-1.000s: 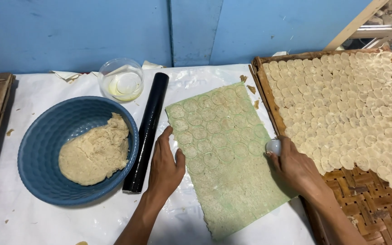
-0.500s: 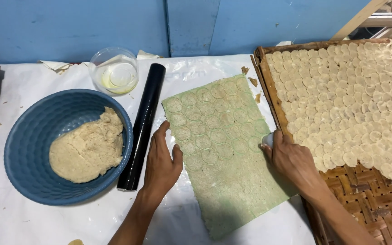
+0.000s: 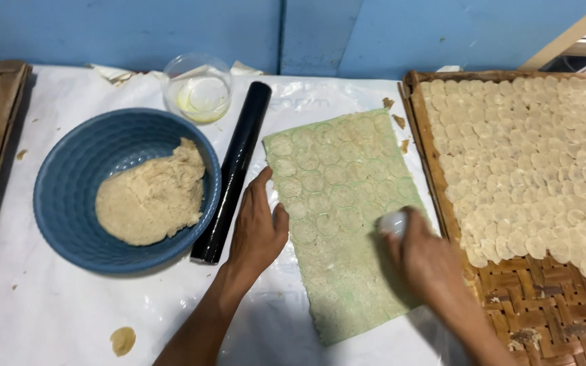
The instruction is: Cutting circular shapes out of a thin sheet of dough and placing them onto a bamboo tray for drying.
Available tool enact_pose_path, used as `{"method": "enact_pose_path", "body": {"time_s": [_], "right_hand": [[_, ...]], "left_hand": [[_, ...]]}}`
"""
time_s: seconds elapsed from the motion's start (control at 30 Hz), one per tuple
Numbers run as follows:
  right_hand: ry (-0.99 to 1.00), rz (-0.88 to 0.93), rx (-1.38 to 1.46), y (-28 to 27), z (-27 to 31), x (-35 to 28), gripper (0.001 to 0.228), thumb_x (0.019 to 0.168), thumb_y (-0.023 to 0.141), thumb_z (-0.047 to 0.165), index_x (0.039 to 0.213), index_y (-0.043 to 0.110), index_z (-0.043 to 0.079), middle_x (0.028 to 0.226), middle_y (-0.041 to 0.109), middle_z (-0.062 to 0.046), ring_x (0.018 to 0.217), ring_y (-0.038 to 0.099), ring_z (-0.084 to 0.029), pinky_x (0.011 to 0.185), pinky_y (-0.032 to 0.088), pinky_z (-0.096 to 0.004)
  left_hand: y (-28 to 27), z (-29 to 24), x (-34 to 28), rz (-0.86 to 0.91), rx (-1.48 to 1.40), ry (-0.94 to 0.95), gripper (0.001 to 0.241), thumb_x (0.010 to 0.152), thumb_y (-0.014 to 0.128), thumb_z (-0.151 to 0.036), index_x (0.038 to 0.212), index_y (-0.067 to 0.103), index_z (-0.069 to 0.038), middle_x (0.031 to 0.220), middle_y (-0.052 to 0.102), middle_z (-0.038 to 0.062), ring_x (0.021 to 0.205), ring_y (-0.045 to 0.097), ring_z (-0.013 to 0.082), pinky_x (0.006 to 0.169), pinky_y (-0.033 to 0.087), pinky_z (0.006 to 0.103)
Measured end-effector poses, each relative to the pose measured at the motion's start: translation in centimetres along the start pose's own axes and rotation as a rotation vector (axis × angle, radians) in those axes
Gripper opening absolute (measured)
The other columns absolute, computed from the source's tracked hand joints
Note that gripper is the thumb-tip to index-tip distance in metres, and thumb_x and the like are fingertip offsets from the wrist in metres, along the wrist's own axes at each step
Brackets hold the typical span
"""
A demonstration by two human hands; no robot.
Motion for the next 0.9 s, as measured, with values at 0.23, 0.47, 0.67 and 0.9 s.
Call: {"method": "enact_pose_path", "body": {"time_s": [0.23,0.47,0.67,0.9], "right_hand": [[-0.540,-0.097,0.186,1.8,8.1,-3.2,0.052,0.099,0.054,0.040,0.130,0.045,-0.001,0.093,0.066,-0.017,0.049,0.069,-0.027,0.037,0.057,-0.038],[-0.561,-0.109,0.012,3.8,9.8,-2.2,0.056,0.101,0.050,0.044,0.132,0.045,-0.002,0.095,0.061,-0.015,0.058,0.072,-0.027,0.040,0.056,-0.038],[-0.625,-0.227,-0.036,3.5,10.7,-2.6,0.045,0.102,0.054,0.039,0.114,0.049,-0.004,0.079,0.057,-0.013,0.033,0.060,-0.020,0.025,0.047,-0.033],[-0.610,-0.241,-0.058,4.3,10.3,-2.3,0.047,0.102,0.054,0.039,0.115,0.049,-0.006,0.078,0.057,-0.013,0.037,0.061,-0.020,0.027,0.047,-0.032]], "left_hand": [[-0.4,-0.5,0.2,0.009,0.055,0.075,0.065,0.087,0.053,-0.001,0.147,0.031,0.010,0.141,0.049,0.033,0.127,0.055,0.0453,0.106,0.046,0.0513],[-0.3,-0.3,0.2,0.013,0.047,0.078,0.063,0.087,0.052,-0.004,0.145,0.033,0.011,0.142,0.049,0.033,0.128,0.054,0.0450,0.107,0.044,0.0510],[-0.3,-0.3,0.3,0.009,0.063,0.077,0.063,0.088,0.053,-0.004,0.146,0.032,0.011,0.141,0.050,0.032,0.127,0.055,0.0437,0.107,0.045,0.0508],[-0.2,-0.4,0.2,0.013,0.040,0.063,0.063,0.087,0.052,-0.003,0.146,0.032,0.009,0.142,0.050,0.032,0.128,0.055,0.0442,0.107,0.045,0.0512]]}}
Point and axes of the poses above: each hand's wrist, its own x-axis towards the middle knuckle, its own y-axis out of the palm, z = x × y, the point moved 3 cm from there along x, towards the middle knuckle
